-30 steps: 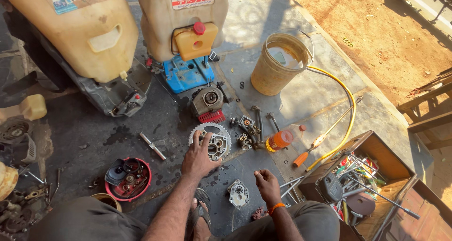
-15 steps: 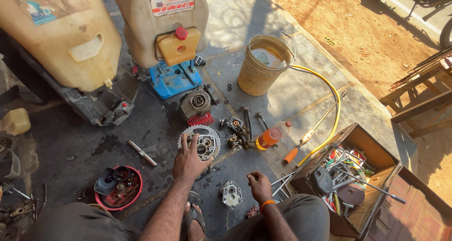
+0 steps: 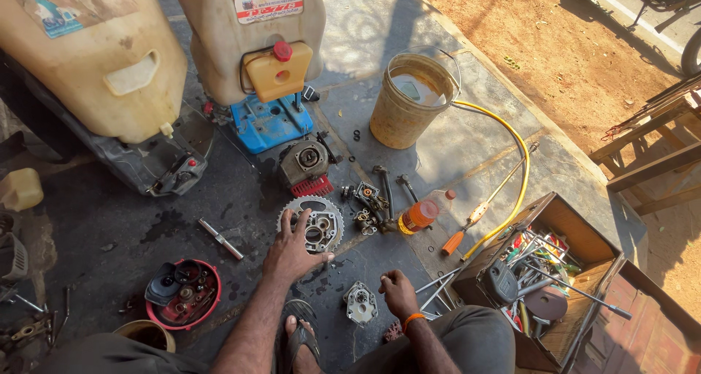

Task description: The person sits on the ground of an outdoor repair area and works on disassembled small-engine parts laid on the floor. They hold a large toothed sprocket plate against a crankcase cover, fit small bolts and components into it by hand, and pick up and reposition small parts from the surrounding work area.

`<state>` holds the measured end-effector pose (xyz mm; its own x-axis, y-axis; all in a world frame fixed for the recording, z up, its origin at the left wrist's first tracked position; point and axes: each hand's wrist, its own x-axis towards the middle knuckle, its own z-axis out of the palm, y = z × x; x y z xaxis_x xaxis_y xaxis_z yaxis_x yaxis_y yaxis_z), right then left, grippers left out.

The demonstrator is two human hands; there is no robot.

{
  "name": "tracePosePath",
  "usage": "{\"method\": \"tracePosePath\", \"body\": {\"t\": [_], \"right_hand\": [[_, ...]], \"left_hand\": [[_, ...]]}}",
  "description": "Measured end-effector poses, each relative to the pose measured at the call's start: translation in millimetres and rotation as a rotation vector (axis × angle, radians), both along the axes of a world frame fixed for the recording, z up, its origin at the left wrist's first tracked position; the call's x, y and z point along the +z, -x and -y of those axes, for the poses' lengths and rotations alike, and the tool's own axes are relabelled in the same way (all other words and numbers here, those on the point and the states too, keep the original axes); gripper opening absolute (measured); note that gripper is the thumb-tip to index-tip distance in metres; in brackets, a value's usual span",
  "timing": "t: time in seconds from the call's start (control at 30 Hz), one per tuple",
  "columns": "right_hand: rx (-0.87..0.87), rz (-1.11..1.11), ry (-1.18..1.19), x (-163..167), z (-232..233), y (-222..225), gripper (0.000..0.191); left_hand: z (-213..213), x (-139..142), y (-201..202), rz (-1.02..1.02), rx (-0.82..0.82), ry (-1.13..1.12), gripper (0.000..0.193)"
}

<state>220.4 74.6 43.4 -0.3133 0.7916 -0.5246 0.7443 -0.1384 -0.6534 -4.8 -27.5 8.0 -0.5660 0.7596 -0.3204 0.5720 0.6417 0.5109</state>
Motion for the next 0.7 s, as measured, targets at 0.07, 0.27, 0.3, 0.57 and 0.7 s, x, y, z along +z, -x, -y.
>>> {"method": "tracePosePath", "body": {"t": [0.07, 0.27, 0.3, 0.57, 0.7], "right_hand": [[0.024, -0.03, 0.001, -2, 1, 3, 0.027], [0.032, -0.052, -0.107, -3, 1, 7, 0.024], [0.021, -0.053, -0.105, -3, 1, 8, 0.024], [-0.072, -0.07, -0.142, -12, -4, 6, 0.023], [-0.079, -0.039, -0.107, -15, -5, 6, 0.024]], "left_hand": [[3, -1, 2, 0.0, -0.009, -0.013, 0.125], [3, -7, 0, -0.037, -0.009, -0.06, 0.122], [2, -7, 0, -0.033, -0.005, -0.05, 0.122], [2, -3, 0, -0.036, -0.009, -0.043, 0.12], [2, -1, -1, -0.058, -0.006, -0.067, 0.12]]}}
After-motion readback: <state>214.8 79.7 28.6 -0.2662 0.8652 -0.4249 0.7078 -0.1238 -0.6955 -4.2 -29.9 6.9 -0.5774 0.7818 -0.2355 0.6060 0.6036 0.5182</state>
